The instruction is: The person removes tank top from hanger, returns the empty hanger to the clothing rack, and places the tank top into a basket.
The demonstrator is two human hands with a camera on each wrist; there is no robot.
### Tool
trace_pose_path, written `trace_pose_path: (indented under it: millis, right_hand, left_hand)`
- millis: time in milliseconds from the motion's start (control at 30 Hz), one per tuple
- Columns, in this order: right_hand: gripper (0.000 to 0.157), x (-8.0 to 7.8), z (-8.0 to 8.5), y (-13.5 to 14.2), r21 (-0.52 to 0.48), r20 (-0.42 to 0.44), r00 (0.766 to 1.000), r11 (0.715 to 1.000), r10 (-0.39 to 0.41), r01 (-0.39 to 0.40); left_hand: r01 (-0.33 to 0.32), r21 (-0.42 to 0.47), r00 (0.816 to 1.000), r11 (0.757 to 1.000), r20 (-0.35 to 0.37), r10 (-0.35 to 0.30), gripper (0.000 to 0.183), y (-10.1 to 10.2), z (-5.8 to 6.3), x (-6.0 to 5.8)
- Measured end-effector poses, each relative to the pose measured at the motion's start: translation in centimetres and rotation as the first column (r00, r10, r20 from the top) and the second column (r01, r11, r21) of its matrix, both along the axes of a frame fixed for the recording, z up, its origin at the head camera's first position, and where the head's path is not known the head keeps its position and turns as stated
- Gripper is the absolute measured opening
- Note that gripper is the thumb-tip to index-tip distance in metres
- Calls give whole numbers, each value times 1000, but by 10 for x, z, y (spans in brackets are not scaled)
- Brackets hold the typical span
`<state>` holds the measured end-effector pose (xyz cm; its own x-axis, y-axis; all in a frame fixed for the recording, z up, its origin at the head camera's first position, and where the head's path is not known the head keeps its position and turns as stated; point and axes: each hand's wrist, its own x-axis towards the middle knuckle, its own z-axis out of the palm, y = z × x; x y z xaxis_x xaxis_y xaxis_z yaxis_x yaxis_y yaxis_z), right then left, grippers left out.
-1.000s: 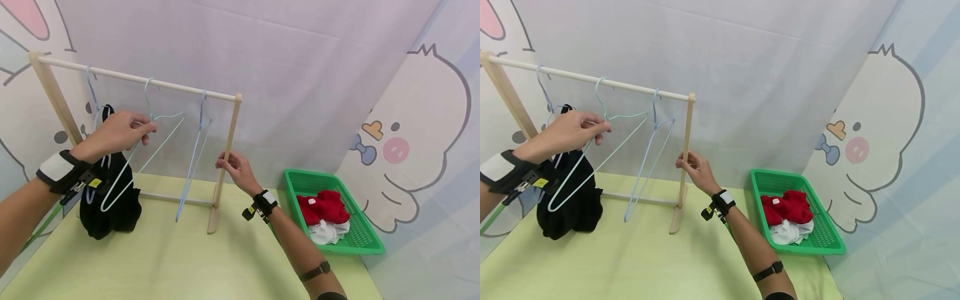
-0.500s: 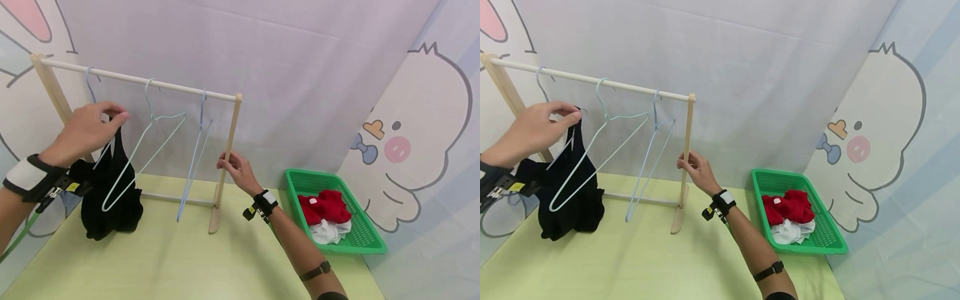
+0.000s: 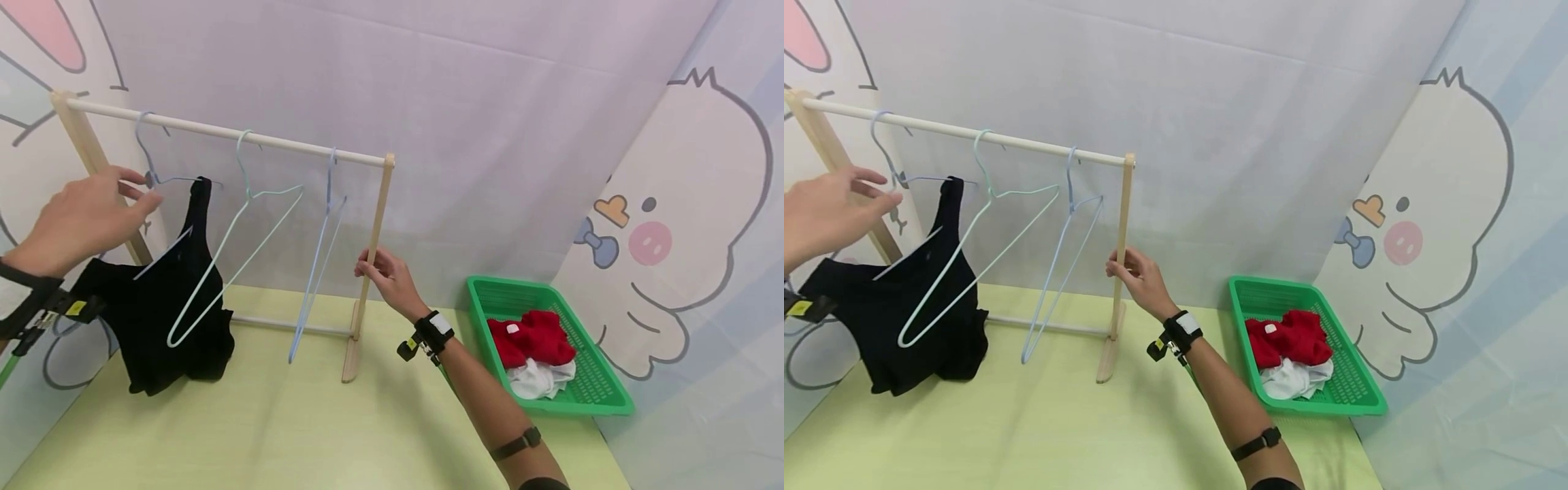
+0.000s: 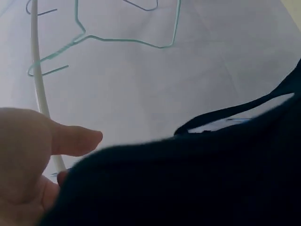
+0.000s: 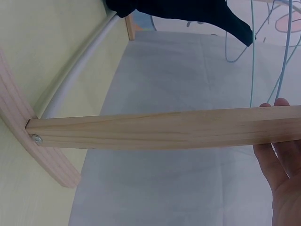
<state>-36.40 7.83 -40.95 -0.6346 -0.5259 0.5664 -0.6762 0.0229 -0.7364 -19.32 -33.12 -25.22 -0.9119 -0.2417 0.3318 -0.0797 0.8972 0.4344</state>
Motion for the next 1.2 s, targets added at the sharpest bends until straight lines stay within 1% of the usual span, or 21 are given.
trace_pose_path:
  millis: [100,200,333,467,700,867,1067,1200]
  right_hand:
    - [7,1,0,0,-7,2,1000,1000,4,-4]
    - [7,1,-1,-1,-9,6,1000,1000,6,-6]
    - [7,0,-2,-2,-10,12,1000,1000,6,-6]
    - [7,0,-3,-2,-12,11,1000,1000,6,-6]
    - [7,0,-1,-2,-20,21,1000,1000,11,-11]
    - [6,0,0,-1,-28,29,1000,1000,10,-9]
    - [6,0,-2,-1,-32,31,999,999,10,-9]
    - [6,1,-1,-2,-25,40,999,1000,1,0]
  left_hand:
    - [47,-20,999,999,17,-46,55,-5,-2,-2]
    - [98,-36,995,995,0,-98,47,-8,-2,-5]
    - [146,-49,989,988,6,-146,48,-11,0,-5]
    - [150,-23,988,988,34,-149,50,-15,2,-4]
    - [169,19,983,985,70,-170,51,-22,10,1]
    - [179,12,980,984,91,-179,52,-22,13,0]
    - [202,-22,975,979,100,-199,42,-21,13,-5]
    - [206,-20,973,978,111,-202,41,-23,14,-7]
